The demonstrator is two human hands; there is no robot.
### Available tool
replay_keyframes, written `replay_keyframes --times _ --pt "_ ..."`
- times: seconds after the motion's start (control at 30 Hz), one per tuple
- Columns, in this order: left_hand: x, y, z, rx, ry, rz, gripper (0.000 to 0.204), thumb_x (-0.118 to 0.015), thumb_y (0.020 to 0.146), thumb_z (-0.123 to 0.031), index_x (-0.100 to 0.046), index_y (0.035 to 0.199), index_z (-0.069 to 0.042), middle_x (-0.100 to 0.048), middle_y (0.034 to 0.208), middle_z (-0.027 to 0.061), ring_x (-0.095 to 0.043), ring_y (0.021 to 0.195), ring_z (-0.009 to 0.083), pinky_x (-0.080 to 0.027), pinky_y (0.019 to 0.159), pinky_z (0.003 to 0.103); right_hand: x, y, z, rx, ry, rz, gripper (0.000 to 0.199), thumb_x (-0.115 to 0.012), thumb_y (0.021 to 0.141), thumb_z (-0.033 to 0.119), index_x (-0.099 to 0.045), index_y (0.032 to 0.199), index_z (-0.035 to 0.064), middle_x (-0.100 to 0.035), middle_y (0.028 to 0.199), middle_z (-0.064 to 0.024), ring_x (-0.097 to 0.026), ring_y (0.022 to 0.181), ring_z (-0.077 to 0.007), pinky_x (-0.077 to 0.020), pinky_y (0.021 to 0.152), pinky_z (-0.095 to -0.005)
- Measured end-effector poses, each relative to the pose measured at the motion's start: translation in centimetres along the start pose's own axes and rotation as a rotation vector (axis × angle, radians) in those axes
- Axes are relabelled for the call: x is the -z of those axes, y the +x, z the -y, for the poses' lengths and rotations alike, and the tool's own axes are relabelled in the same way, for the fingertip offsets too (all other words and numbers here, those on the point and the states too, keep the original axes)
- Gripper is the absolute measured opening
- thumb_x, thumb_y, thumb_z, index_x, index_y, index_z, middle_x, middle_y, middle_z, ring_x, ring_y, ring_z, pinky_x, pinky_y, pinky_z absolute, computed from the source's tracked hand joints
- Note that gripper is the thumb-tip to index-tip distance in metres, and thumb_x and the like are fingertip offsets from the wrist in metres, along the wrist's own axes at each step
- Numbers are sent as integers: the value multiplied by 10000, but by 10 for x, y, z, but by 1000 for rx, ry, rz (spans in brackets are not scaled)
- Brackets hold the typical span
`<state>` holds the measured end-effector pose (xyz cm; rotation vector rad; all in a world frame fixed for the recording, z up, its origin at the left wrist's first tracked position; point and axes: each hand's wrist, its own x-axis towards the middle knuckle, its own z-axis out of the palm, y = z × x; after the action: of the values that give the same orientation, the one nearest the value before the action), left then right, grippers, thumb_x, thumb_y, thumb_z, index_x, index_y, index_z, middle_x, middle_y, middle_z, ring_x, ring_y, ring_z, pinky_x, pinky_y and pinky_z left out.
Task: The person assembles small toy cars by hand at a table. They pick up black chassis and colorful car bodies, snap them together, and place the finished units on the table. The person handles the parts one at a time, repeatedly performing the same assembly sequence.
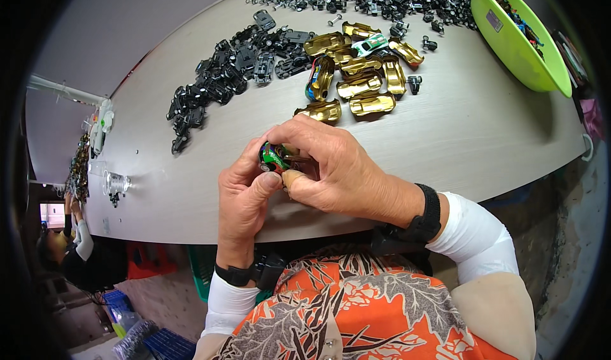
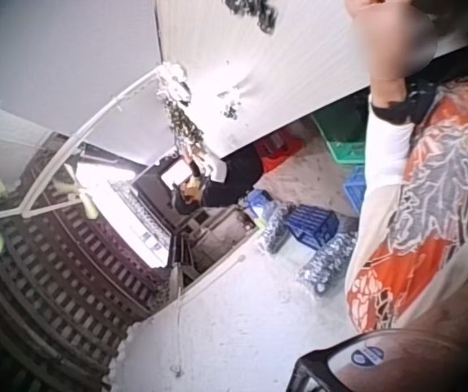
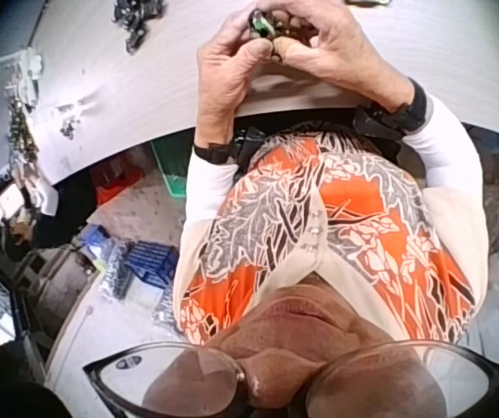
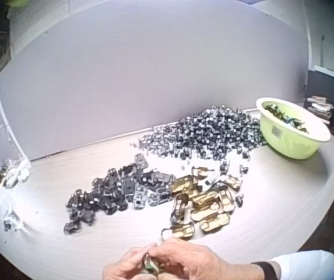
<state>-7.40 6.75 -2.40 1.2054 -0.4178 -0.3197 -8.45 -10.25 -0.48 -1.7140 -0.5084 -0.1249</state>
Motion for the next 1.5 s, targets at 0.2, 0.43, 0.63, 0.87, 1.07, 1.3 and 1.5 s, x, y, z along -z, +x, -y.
replay_keyframes --times 0.2,0.43,0.63,0.87,1.07,1.3,1.5 --pt "-4 0 3 -128 398 5 450 -555 889 -106 -437 1310 0 -546 1059 67 -530 957 124 -434 824 238 3 -2 0 48 -136 -24 311 -588 696 -7 -527 999 36 -492 783 -92 -530 619 -220 -435 540 -309" --pt "-15 -5 -1 -26 397 -63 415 -472 935 -153 -431 1272 87 -384 1377 188 -444 1200 218 -343 1005 329 -5 -4 3 0 -206 -91 302 -597 683 -9 -517 969 46 -486 779 -104 -533 616 -245 -438 530 -333" --pt "-16 -5 1 -77 277 -59 420 -470 925 -91 -404 1324 24 -575 1129 109 -557 989 163 -426 885 264 -2 -4 -2 106 -257 -49 302 -614 691 -8 -520 973 46 -489 780 -99 -542 619 -248 -454 536 -338" --pt "8 -6 -2 75 19 5 432 -613 831 -38 -503 1247 3 -600 1100 105 -574 985 142 -465 831 245 4 0 0 -7 -63 40 231 -637 735 16 -514 930 30 -498 791 -56 -529 623 -144 -435 534 -278" --pt "5 -4 -10 292 -105 -55 259 -689 759 -37 -599 1000 -8 -600 801 19 -583 657 86 -456 566 184 29 4 4 -326 389 135 26 -546 787 -19 -545 808 -3 -498 849 -22 -499 583 -63 -405 499 -196" --pt "3 -4 -9 411 -104 -6 199 -709 747 -74 -616 918 -30 -585 721 -18 -509 557 33 -380 478 146 32 4 -4 -360 425 296 76 -555 786 -19 -595 848 -1 -539 808 -24 -536 578 -79 -418 504 -200" --pt "3 -6 -6 331 151 70 178 -696 745 -67 -613 891 -7 -560 713 -36 -468 617 18 -371 547 169 28 3 2 -429 161 338 72 -588 782 -6 -585 853 -10 -541 820 -30 -523 616 -102 -416 538 -224"
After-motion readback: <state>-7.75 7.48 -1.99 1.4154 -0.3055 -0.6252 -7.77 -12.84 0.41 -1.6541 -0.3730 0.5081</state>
